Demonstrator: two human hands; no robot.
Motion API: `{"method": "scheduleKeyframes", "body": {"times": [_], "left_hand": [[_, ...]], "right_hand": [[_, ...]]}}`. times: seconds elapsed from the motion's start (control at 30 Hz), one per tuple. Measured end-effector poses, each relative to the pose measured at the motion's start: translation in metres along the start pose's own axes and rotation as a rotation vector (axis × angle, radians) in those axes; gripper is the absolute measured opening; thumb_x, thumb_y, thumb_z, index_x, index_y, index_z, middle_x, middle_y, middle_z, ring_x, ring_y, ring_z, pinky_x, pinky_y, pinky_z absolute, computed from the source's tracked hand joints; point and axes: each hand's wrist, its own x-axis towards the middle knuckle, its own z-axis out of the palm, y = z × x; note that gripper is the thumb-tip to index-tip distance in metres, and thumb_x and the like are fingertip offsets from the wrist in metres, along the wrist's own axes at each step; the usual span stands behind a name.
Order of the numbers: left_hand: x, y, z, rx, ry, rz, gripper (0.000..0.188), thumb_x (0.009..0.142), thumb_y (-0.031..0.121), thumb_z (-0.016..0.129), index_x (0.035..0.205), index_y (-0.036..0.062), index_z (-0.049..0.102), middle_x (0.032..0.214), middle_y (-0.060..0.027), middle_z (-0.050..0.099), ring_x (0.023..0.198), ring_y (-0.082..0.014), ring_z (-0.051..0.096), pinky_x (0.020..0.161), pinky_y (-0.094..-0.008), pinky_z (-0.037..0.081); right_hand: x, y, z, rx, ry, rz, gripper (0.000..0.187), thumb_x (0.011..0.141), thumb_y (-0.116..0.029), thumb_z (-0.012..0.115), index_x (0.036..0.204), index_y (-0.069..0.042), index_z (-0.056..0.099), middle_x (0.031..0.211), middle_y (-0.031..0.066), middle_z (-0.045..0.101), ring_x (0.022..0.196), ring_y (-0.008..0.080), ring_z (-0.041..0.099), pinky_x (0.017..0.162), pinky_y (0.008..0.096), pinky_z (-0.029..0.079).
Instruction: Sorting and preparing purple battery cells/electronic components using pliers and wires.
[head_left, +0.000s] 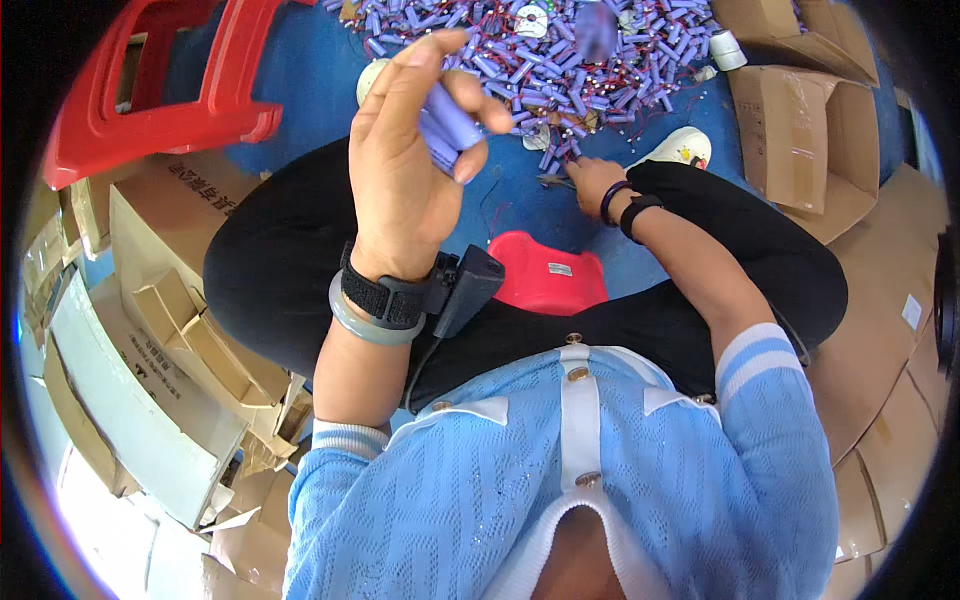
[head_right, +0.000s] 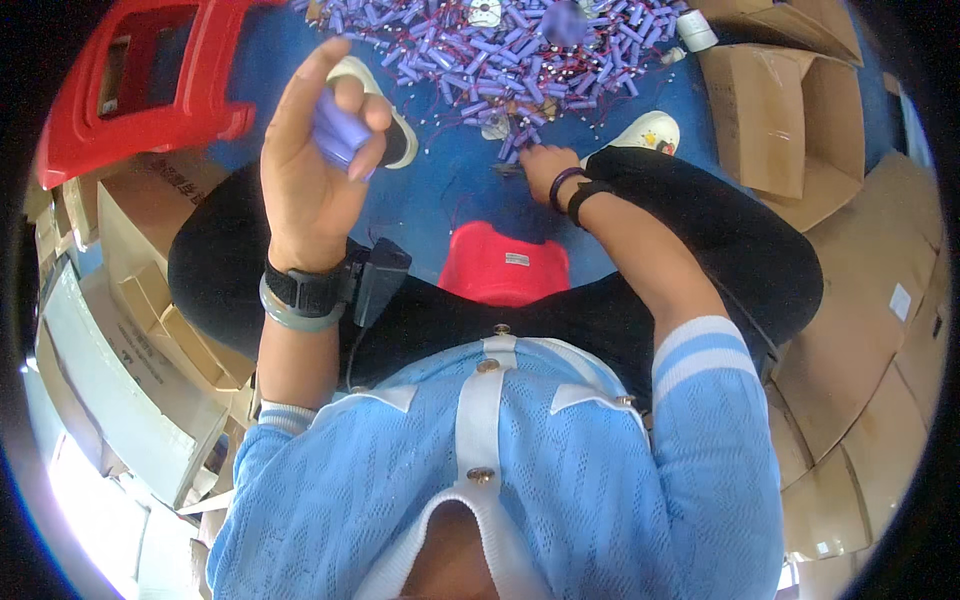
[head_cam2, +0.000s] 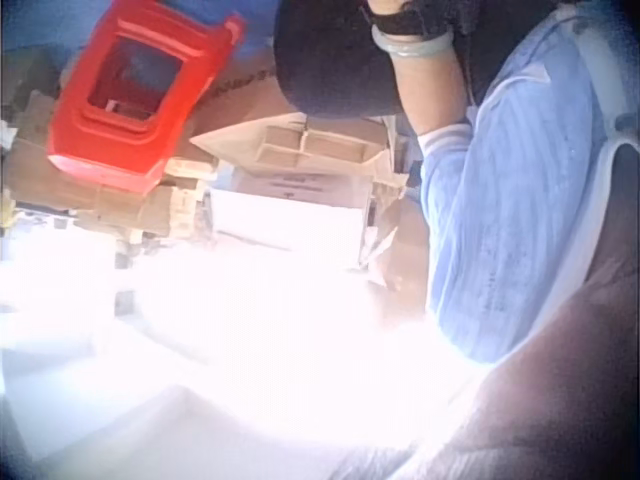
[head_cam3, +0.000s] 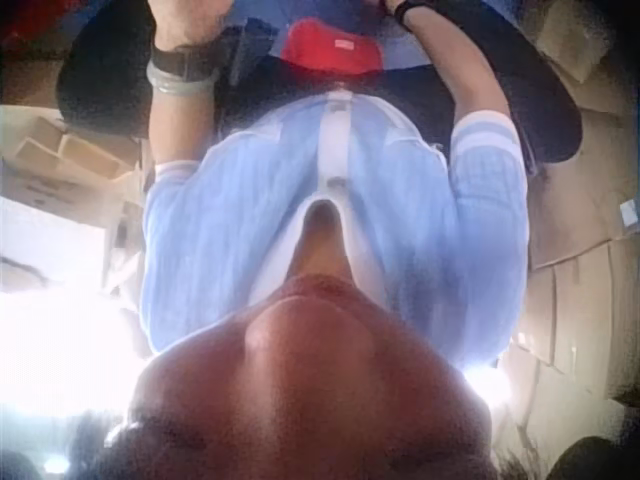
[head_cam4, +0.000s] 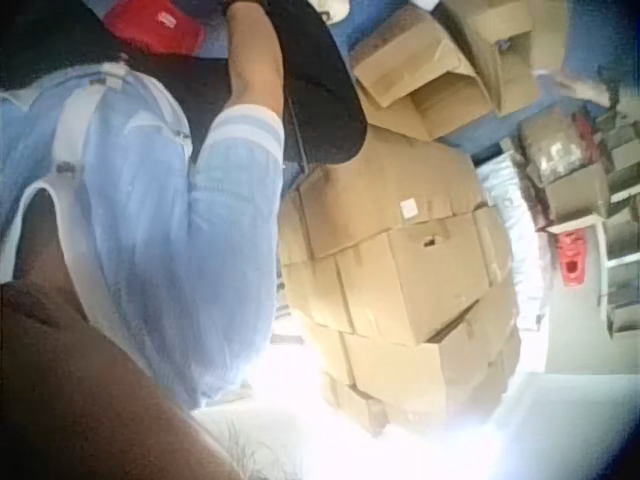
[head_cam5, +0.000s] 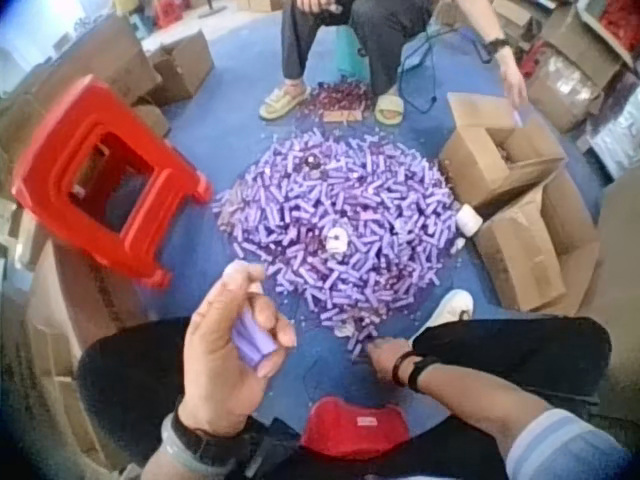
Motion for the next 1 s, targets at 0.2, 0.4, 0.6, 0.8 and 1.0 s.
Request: {"method": "scheduleKeyframes", "body": {"times": [0.2,0.4,0.6,0.8,1.0], "left_hand": [[-0.002,0.009,0.006,-0.023,0.046,-0.055,0.025,0.093,0.022,0.050,0.108,0.0022,0.054,0.074,-0.0022,0.052,0.058,-0.0128,0.055,0.038,-0.0196,0.032],[-0.006,0.001,0.013,0.127,0.205,-0.166,0.015,0.091,0.018,0.054,0.098,0.0048,0.054,0.064,-0.0006,0.050,0.051,-0.0122,0.054,0.037,-0.0212,0.033],[-0.005,-0.012,0.004,0.127,0.156,-0.106,0.017,0.090,0.018,0.058,0.099,0.0045,0.059,0.065,-0.0005,0.054,0.052,-0.0089,0.054,0.037,-0.0183,0.031],[-0.002,-0.023,0.005,0.349,0.170,-0.096,0.022,0.090,0.021,0.059,0.102,0.0035,0.061,0.065,0.0015,0.057,0.049,-0.0044,0.050,0.037,-0.0178,0.030],[0.003,-0.020,0.010,0.345,0.003,-0.083,0.023,0.089,0.022,0.060,0.104,0.0047,0.061,0.074,0.0005,0.057,0.053,-0.0055,0.051,0.039,-0.0181,0.031]], "right_hand": [[0.046,-0.014,0.024,-0.184,0.169,-0.231,0.018,0.083,-0.014,0.047,0.087,-0.009,0.063,0.087,0.0096,0.063,0.080,0.0257,0.063,0.070,0.0404,0.049],[0.053,-0.013,0.037,-0.302,0.089,-0.325,0.022,0.085,-0.023,0.046,0.090,-0.010,0.064,0.093,0.0093,0.064,0.089,0.0260,0.060,0.076,0.0424,0.046],[0.032,-0.005,0.015,0.246,0.028,-0.081,0.043,0.074,-0.034,0.063,0.105,-0.005,0.057,0.094,0.0175,0.065,0.083,0.0296,0.064,0.071,0.0427,0.051],[0.000,-0.004,-0.139,1.182,0.086,-0.042,0.035,0.079,-0.031,0.066,0.098,-0.003,0.056,0.071,0.0054,0.060,0.059,0.0146,0.057,0.054,0.0287,0.045],[-0.067,-0.018,-0.207,1.801,-0.036,-0.377,0.018,0.087,-0.015,0.061,0.100,-0.006,0.053,0.084,0.0050,0.058,0.066,0.0141,0.056,0.060,0.0281,0.047]]}}
